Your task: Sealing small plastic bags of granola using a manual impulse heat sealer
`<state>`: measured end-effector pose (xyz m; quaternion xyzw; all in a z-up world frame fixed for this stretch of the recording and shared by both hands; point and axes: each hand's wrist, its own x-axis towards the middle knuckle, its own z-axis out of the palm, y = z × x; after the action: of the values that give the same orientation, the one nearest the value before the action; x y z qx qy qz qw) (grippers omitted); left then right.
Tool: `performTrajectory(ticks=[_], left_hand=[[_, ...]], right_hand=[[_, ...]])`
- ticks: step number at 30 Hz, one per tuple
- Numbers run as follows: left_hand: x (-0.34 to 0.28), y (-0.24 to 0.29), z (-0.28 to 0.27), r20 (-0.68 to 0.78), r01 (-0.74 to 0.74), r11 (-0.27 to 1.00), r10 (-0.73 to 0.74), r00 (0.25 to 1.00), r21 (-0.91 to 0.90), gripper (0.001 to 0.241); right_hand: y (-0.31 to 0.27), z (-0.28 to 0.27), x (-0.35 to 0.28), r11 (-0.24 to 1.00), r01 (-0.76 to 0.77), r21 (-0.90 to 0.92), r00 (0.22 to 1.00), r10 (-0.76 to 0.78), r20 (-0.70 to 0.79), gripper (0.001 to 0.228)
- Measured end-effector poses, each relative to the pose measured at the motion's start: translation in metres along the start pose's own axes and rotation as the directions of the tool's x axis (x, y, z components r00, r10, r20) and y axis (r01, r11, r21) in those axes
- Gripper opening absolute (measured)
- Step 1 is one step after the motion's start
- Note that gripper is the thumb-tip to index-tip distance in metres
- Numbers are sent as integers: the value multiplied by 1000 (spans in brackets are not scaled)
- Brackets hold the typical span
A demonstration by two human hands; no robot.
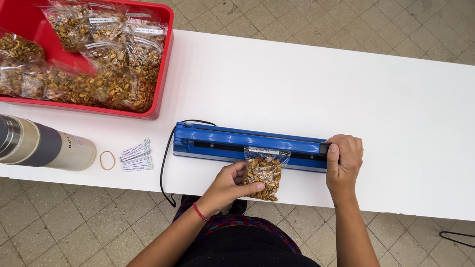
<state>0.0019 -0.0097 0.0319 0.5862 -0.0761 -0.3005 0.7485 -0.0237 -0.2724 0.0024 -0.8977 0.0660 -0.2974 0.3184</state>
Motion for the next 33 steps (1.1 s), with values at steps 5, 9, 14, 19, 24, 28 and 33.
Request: performTrajectory(ticks=[5,9,14,19,24,28,33], left_hand=[[0,-1,1,-6,-3,1000,3,1000,-7,41],[4,-18,-4,-14,9,1000,-9,1000,-14,50],[7,-29,-7,-18,23,1000,-23,1000,-11,54],[6,-27,-6,-20,21,1000,-20,1000,11,57],[4,-17,-4,-26,-2,1000,2,1000,9,52],[1,-8,-2,-25,-11,1000,11,1000,16,49],[-1,1,2,-15,5,1000,-5,1000,-1,44]], right_hand=[[1,-1,0,1000,6,-3,1000,-6,2,40],[0,-1,0,1000,9,1,1000,-9,7,40],[1,0,-1,1000,9,-3,1000,-9,3,40],[2,0,-1,1000,9,-7,1000,-9,-1,41],[3,-3,2,1000,9,15,1000,-9,10,41],[-2,-15,11,999,38,-33,997,-36,66,36],[-16,-32,19,911,-64,407,996,85,-34,64]])
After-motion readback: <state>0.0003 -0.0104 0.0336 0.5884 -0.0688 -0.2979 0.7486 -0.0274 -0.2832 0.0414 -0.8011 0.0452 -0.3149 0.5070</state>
